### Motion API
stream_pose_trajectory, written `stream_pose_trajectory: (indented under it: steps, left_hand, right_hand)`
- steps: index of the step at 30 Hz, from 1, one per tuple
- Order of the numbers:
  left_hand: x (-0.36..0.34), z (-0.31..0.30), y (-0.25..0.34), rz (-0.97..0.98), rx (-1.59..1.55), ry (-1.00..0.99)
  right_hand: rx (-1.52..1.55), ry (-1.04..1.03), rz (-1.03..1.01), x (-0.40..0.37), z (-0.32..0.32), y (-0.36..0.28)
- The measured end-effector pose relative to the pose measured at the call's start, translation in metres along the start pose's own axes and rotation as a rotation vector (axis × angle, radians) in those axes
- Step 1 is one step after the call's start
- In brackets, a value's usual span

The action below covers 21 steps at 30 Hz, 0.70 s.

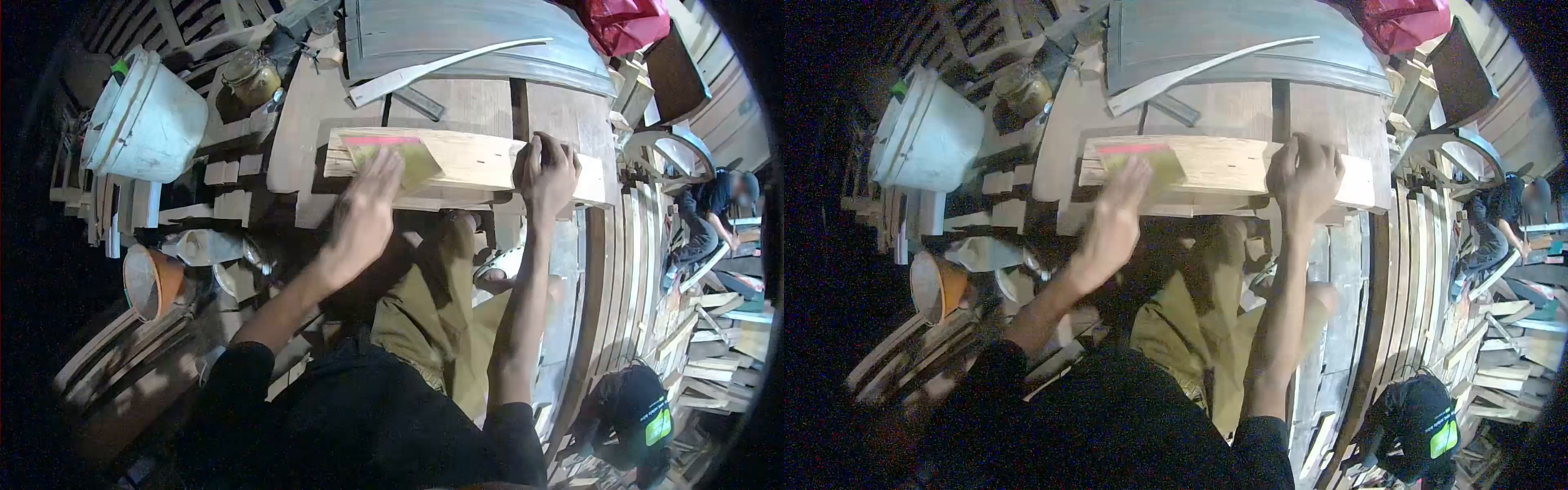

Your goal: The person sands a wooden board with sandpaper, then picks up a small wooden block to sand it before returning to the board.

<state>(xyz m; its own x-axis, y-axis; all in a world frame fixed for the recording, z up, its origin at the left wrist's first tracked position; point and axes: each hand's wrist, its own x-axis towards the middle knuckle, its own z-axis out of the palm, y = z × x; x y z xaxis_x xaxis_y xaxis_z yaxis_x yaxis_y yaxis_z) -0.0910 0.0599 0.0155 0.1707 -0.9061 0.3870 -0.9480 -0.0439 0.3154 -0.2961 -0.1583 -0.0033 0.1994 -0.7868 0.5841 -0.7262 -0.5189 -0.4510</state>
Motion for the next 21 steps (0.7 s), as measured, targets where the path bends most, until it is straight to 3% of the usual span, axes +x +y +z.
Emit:
stream_pose_trajectory:
  steps: [3, 7, 12, 14, 15, 19, 20, 21]
  left_hand:
    - [0.02, -0.001, -0.036, -0.135, 0.002, 0.06]
    - [-0.004, 0.008, 0.012, 0.114, -0.059, -0.01]
    - [0.018, 0.0, -0.028, -0.091, -0.016, 0.04]
    - [0.001, 0.007, -0.007, 0.085, 0.105, -0.027]
    - [-0.005, 0.008, -0.004, 0.15, -0.004, -0.052]
    - [0.026, -0.003, -0.041, -0.102, -0.175, -0.011]
    - [0.016, -0.002, -0.025, 0.041, -0.001, -0.027]
    - [0.005, 0.001, -0.01, 0.087, -0.034, -0.052]
  right_hand:
    - [-0.013, 0.018, 0.026, -0.004, 0.0, 0.005]
    - [-0.014, -0.027, 0.049, 0.001, 0.003, 0.004]
    - [-0.023, 0.028, 0.003, 0.0, -0.003, -0.003]
    - [-0.008, 0.017, 0.01, 0.001, 0.0, 0.0]
    - [0.001, 0.012, 0.014, 0.003, 0.002, 0.0]
    - [-0.029, 0.032, 0.03, -0.001, 0.0, -0.001]
    - [-0.034, 0.041, 0.025, 0.001, 0.001, 0.001]
    - [-0.036, 0.045, 0.02, 0.001, 0.005, 0.006]
